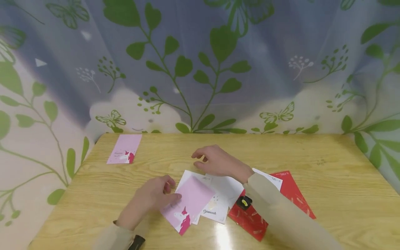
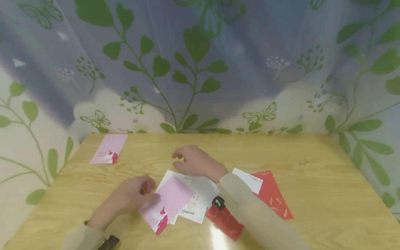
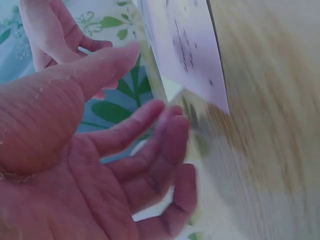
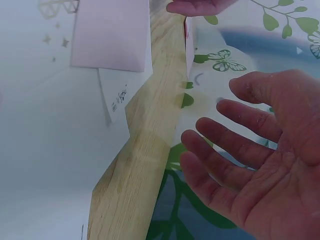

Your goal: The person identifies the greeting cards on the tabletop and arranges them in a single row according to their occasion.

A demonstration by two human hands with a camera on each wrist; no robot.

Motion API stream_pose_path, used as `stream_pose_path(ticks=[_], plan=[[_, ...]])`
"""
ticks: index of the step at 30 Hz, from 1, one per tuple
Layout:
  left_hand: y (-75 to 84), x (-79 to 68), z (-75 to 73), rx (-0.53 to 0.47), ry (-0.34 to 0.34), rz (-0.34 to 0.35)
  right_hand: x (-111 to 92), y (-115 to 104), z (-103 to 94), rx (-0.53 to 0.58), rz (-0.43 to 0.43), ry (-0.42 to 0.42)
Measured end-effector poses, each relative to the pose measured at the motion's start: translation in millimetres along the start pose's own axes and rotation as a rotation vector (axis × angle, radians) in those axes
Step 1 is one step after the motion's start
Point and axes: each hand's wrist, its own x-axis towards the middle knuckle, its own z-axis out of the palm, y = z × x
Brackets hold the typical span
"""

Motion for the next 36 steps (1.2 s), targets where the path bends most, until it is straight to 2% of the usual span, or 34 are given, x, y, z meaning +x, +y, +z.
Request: stream_pose_path(ticks=[4, 10, 19, 24, 30, 36], plan=[[4.5, -10.5, 6.6, 0.064, -0.037, -0.008, -14.7, 0.0, -2.2, -0.010, 0.002, 0.008], [11.5, -18.5, 17.3, 0.167, -0.016, 0.007, -29.9, 3.1, 1.6, -0.001, 0.030, 0.014], [17.2, -18.9, 22.3, 0.151, -0.035, -0.045, -44.5, 10.9, 11.5, -0.004, 0.087, -0.008], [20.5, -17.4, 20.7, 0.125, -0.054, -0.065, -49.6, 16.1, 15.8, -0.023, 0.080, -0.016], [22.2, -17.3, 20.3, 0.106, -0.057, -0.053, -55.9, 23.2, 17.8, -0.015, 0.068, -0.015], [17.8, -16.8, 17.9, 0.150, -0.011, -0.032, -60.6, 26.6, 21.5, 0.047, 0.128, -0.026]])
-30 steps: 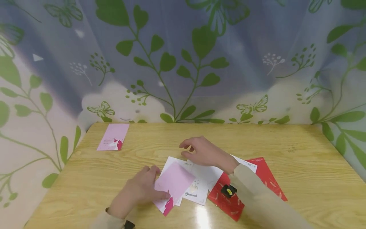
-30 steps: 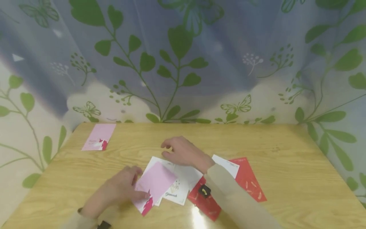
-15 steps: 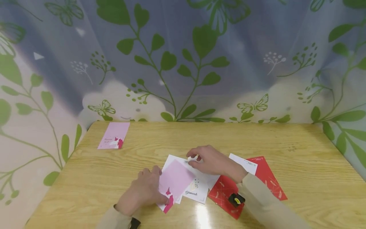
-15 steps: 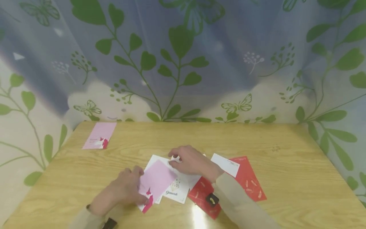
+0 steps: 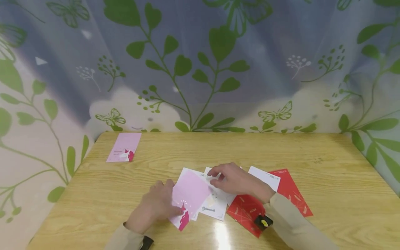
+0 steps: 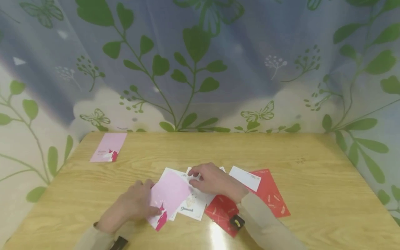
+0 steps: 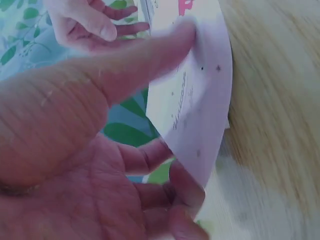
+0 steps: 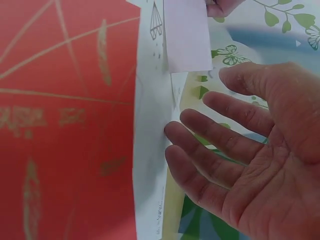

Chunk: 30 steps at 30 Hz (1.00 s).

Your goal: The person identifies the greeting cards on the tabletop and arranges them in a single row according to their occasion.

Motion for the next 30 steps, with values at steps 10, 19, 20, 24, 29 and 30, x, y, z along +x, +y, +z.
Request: stream_pose_path(ticks=[10, 19, 20, 24, 29, 30], plan=[[-13.3, 9.6, -12.0, -0.186, 0.090, 0.075, -4.6, 3.9, 3.9, 0.069, 0.019, 0.057], [-11.6, 13.5, -23.1, -0.418, 0.105, 0.099, -7.0, -3.7, 7.5, 0.316, 0.165, 0.157], [-11.0, 13.3, -23.5, -0.442, 0.101, 0.095, -7.7, -5.0, 8.0, 0.375, 0.178, 0.154], [-7.3, 13.6, -24.2, -0.493, 0.096, 0.071, -8.4, -9.6, 10.9, 0.572, 0.229, 0.147], [-3.9, 15.9, -24.6, -0.510, 0.104, 0.048, -5.9, -14.1, 14.4, 0.681, 0.271, 0.196], [-3.6, 16.2, -24.8, -0.515, 0.107, 0.044, -5.3, -14.9, 15.0, 0.694, 0.276, 0.209]])
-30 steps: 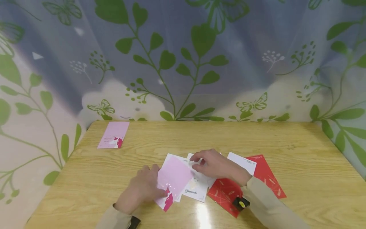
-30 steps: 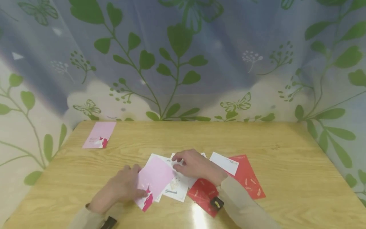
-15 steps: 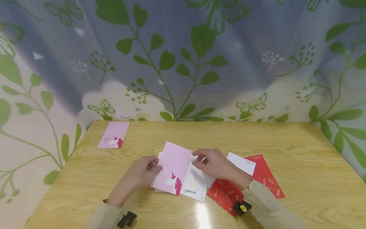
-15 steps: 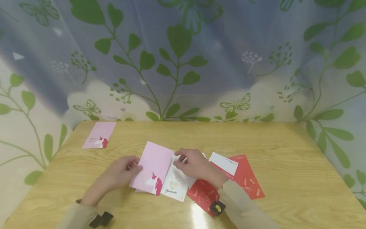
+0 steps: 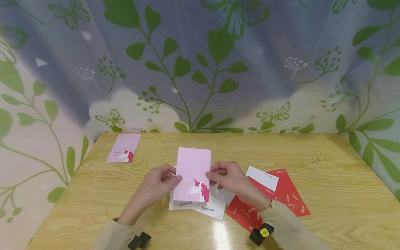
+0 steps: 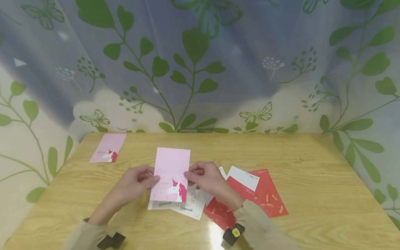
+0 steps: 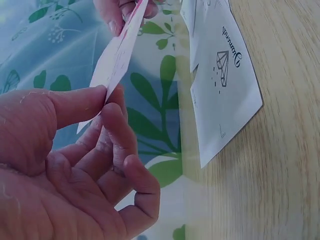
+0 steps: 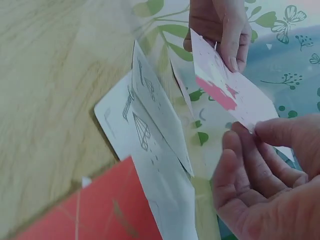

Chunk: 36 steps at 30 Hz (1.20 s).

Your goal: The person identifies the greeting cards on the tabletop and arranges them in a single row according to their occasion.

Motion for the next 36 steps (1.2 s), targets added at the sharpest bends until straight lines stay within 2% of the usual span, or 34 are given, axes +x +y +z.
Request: stream_pose_path(ticks=[9, 16, 21, 27, 32, 36], plan=[[-4.8, 8.3, -4.1, -0.048, 0.109, -0.018, 14.0, -3.3, 17.3, 0.129, -0.004, 0.120], [-15.8, 10.8, -17.5, -0.012, 0.089, -0.043, 32.4, -9.1, 31.2, 0.204, -0.005, 0.177], [-25.3, 13.4, -24.9, -0.019, 0.065, -0.103, 46.3, -17.7, 42.5, 0.264, -0.010, 0.225], [-34.1, 22.2, -32.5, -0.023, 0.107, -0.128, 65.4, -23.9, 59.0, 0.323, 0.017, 0.258], [-39.8, 24.7, -35.4, -0.022, 0.107, -0.156, 80.0, -24.3, 68.8, 0.379, 0.055, 0.269], [-43.8, 29.4, -39.2, -0.027, 0.129, -0.153, 90.3, -24.4, 74.4, 0.370, 0.032, 0.262]])
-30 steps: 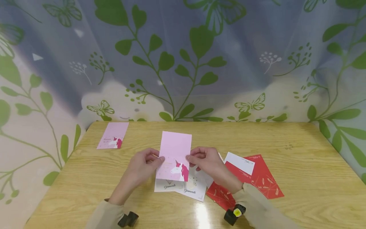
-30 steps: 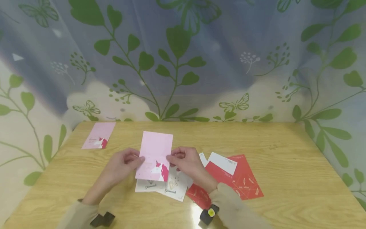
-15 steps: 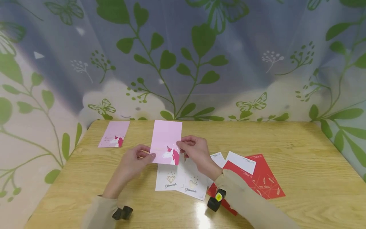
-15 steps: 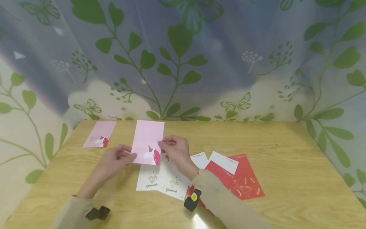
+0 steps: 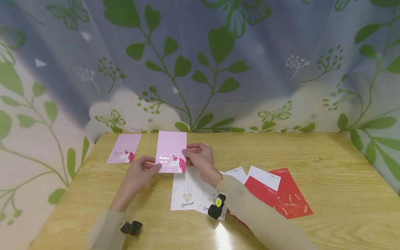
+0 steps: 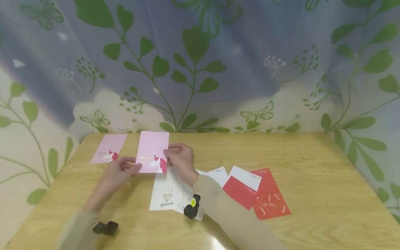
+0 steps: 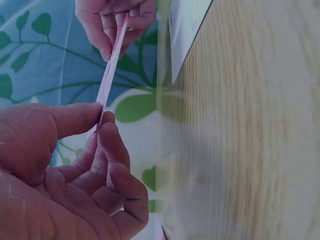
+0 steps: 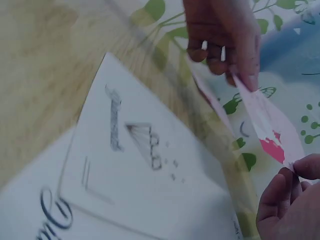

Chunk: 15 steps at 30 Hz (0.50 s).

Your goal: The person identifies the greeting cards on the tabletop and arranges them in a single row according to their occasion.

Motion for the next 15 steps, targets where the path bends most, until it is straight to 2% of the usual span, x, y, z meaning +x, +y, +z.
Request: stream_pose_path(ticks=[3, 8, 15], plan=[[-3.2, 6.7, -2.4, -0.006, 0.020, 0.013, 5.8, 4.5, 4.4, -0.058, -0.036, -0.024], [-10.2, 14.1, -6.6, 0.060, 0.068, 0.056, 12.0, 8.9, 13.2, -0.184, -0.064, -0.073], [-18.5, 23.7, -15.6, 0.159, 0.128, 0.085, 22.5, 4.2, 34.3, -0.328, -0.103, -0.049]])
